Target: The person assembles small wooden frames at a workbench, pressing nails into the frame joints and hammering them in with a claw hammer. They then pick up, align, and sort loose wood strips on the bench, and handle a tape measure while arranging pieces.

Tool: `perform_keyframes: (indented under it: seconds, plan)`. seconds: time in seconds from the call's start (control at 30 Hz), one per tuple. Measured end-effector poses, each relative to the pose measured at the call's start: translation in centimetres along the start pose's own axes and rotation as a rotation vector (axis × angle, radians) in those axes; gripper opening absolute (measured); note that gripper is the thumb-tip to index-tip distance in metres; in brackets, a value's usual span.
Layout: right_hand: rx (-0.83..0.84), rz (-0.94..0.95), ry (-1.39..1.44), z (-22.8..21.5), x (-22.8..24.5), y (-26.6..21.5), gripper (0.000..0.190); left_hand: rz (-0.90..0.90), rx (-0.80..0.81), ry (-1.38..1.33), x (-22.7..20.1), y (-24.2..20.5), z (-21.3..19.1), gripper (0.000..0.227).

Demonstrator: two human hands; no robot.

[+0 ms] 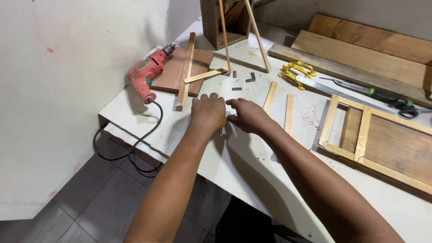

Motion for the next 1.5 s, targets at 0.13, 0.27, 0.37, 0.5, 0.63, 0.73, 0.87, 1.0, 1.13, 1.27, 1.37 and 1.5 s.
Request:
perform_keyframes:
  seconds: [0.13,0.27,0.37,0.5,0.63,0.73,0.87,1.0,1.13,1.27,1.37,1.5]
  plan:
    - [0.018,0.183,-0.156,-4.1,-1.5,-2.7,0.042,0.112,-0.057,-0.013,-5.3,1.1,0.3,0.035]
    - [-0.003,0.279,-0.321,-5.5,-4.2,-4.9,0.034,0.213,-0.107,-0.048,-9.0,2.7,1.8,0.025]
    - [0.003,0.308,-0.363,-5.4,-5.0,-5.7,0.027,0.245,-0.057,-0.069,-10.1,3.7,2.7,0.023]
    - [0.038,0.308,-0.363,-5.1,-5.3,-5.7,0.027,0.235,0.065,-0.111,-10.1,5.2,4.1,0.02]
    - [0.043,0.316,-0.312,-5.5,-4.8,-5.8,0.024,0.209,0.065,-0.19,-9.8,4.4,3.5,0.02]
    - [0.057,0.286,-0.268,-5.3,-4.1,-5.5,0.032,0.181,0.066,-0.207,-9.1,2.9,3.1,0.021]
    - [0.122,0.249,-0.28,-4.9,-1.1,-5.3,0.025,0.15,0.002,-0.161,-7.5,0.7,3.2,0.016]
    - [0.135,0.207,-0.287,-3.6,0.9,-5.1,0.022,0.116,-0.032,-0.096,-5.9,-1.0,3.8,0.014]
    - [0.143,0.176,-0.297,-2.8,1.9,-5.2,0.023,0.122,-0.019,-0.083,-5.1,-2.2,3.5,0.019]
    - [0.159,0.184,-0.277,-3.1,2.5,-5.6,0.022,0.101,0.042,-0.075,-5.3,-2.9,2.2,0.024]
    - [0.1,0.176,-0.283,-3.2,0.7,-5.8,0.029,0.122,0.0,-0.042,-6.4,-2.4,1.5,0.018]
    - [0.046,0.225,-0.361,-6.0,-1.4,-7.2,0.036,0.179,-0.047,-0.093,-9.4,-0.5,0.5,0.017]
Point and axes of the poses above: each hand's wrist, its own y-axis towards the middle knuckle, its own z-axis out of the palm, x = y × z, the point moved 2 cm from there along y, towards the middle knuckle
